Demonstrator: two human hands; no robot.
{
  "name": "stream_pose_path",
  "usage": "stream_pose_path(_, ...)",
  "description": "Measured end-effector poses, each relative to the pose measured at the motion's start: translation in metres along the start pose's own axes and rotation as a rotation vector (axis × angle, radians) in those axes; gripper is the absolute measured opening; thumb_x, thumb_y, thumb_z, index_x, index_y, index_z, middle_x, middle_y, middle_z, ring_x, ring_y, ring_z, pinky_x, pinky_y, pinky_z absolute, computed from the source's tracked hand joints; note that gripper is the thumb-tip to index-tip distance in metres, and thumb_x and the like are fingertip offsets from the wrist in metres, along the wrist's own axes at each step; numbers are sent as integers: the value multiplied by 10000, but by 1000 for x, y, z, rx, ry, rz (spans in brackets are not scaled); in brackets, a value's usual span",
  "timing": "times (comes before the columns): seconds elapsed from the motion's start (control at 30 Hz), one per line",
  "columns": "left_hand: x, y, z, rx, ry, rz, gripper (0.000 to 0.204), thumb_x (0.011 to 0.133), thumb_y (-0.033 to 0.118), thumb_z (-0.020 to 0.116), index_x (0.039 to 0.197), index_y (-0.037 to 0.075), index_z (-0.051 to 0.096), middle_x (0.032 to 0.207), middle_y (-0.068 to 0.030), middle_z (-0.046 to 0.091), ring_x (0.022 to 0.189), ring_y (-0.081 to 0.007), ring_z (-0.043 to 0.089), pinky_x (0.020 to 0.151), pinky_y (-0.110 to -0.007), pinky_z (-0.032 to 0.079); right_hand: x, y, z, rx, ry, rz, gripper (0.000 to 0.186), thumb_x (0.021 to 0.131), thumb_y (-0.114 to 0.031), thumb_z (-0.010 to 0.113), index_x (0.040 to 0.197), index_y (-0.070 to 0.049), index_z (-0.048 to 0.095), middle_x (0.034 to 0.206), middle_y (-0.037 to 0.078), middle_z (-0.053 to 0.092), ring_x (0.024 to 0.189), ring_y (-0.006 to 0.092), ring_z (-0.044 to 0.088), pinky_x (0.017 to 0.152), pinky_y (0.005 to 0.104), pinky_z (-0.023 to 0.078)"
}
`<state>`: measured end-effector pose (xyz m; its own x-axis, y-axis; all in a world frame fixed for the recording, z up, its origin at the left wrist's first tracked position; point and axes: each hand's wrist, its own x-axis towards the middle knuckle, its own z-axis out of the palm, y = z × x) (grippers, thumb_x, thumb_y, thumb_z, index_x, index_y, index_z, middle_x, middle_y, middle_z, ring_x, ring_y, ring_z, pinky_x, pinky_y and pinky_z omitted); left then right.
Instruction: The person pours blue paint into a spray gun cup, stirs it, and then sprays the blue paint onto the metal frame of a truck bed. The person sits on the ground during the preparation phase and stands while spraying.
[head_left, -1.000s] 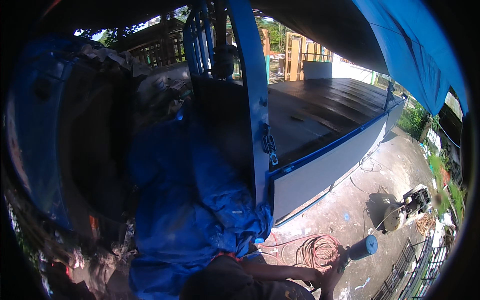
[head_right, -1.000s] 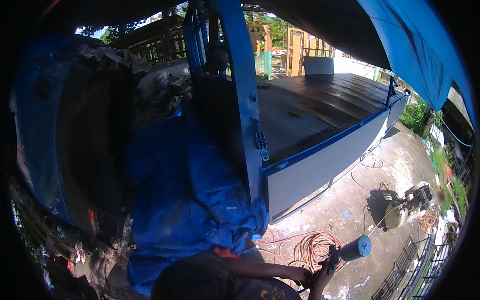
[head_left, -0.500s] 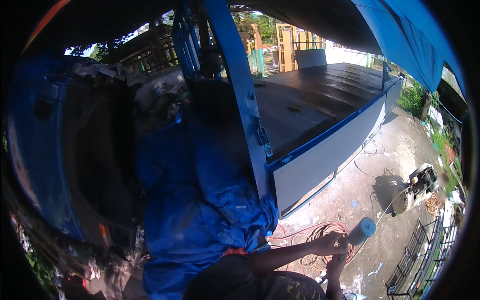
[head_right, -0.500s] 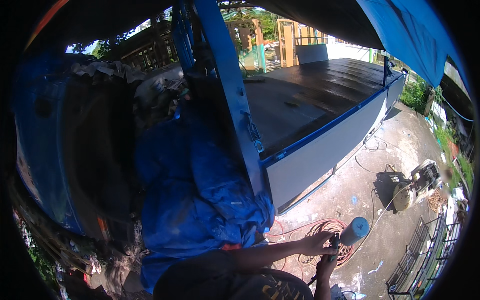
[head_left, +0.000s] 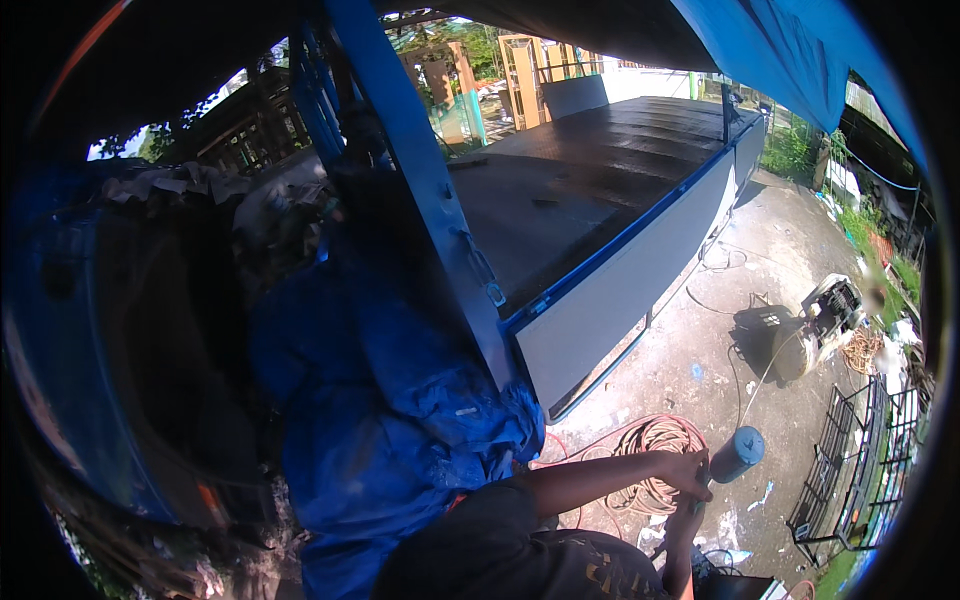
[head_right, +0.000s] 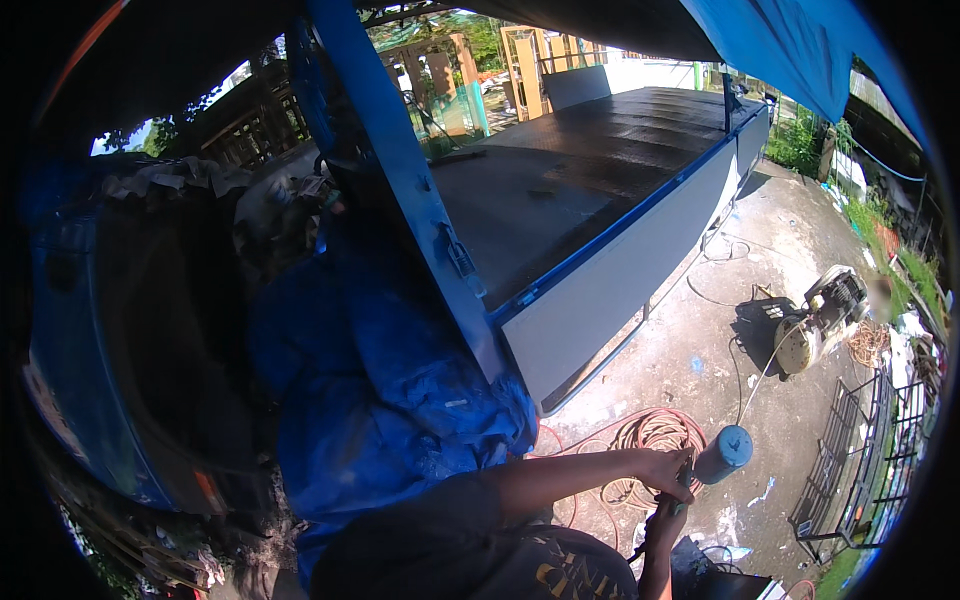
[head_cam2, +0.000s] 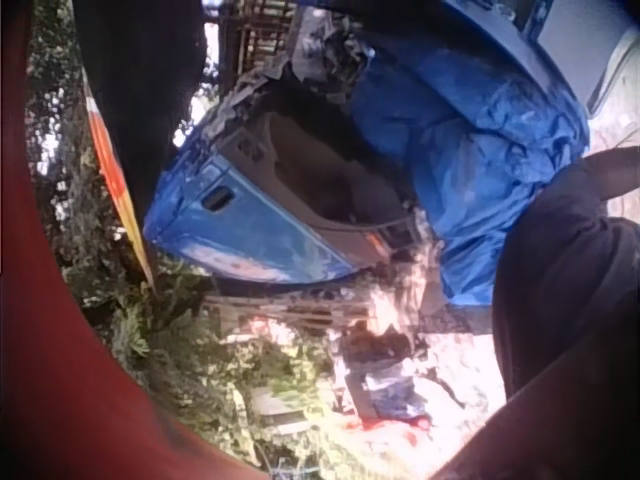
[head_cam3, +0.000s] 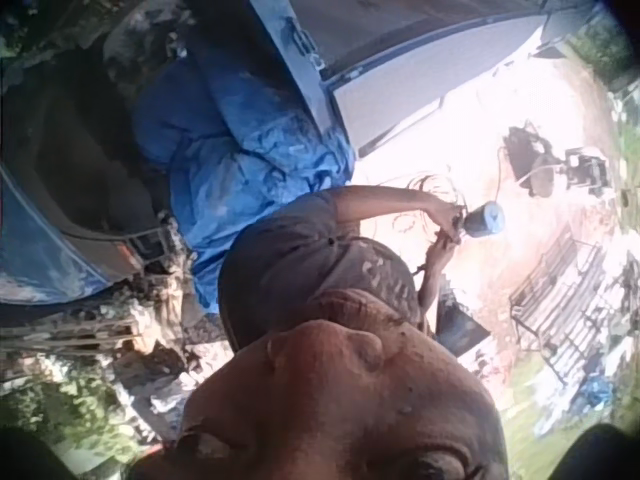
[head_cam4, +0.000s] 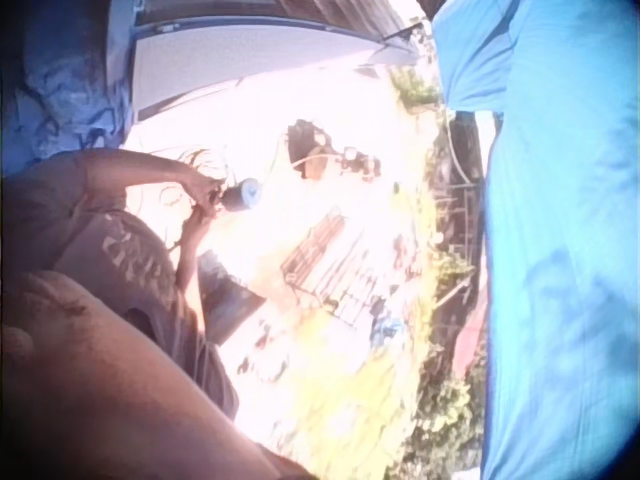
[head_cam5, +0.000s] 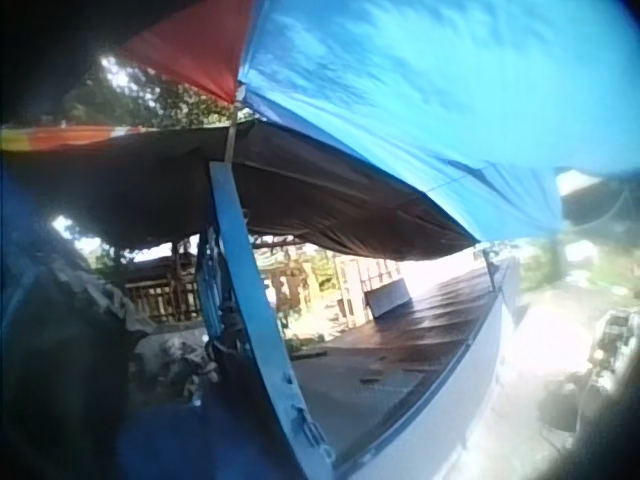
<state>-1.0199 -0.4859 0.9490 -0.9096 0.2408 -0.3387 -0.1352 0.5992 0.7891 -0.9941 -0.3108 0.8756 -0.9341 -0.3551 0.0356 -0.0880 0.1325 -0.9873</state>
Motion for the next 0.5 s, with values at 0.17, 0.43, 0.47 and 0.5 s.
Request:
stream_pose_path(0.17, 9, 5, -7, -7, -119, -36, 1503, 656, 799, 774, 1593, -94, 11, 1610, -342, 270, 1450, -429, 409, 1195, -425, 365, 1, 3, -4, 12, 19, 23, 407, 1090, -285, 528, 1271, 78, 557, 939, 147, 627, 871, 236, 597, 770, 389, 468)
stream_pose_path(0.43, 15, -6, -1, -17, -110, -14, 1452, 646, 772, 788, 1609, -55, 83, 1607, -336, 287, 1473, -441, 368, 1189, -472, 362, -6, -9, -2, 2, 22, 115, 331, 1087, -247, 538, 1227, 50, 584, 918, 101, 612, 863, 209, 583, 763, 372, 463)
stream_pose_path(0.47, 15, -5, 0, -24, -97, -11, 1425, 645, 764, 790, 1607, -45, 119, 1594, -336, 303, 1462, -448, 379, 1185, -478, 367, -5, -3, -5, 1, 21, 153, 323, 1086, -245, 541, 1214, 48, 584, 916, 100, 612, 861, 207, 582, 765, 370, 464)
stream_pose_path(0.5, 14, -3, 0, -9, -98, -10, 1426, 644, 766, 788, 1607, -45, 119, 1592, -335, 307, 1461, -450, 380, 1183, -479, 370, -3, 8, -8, 0, 19, 190, 315, 1086, -243, 543, 1201, 47, 585, 914, 98, 611, 859, 205, 582, 766, 368, 465)
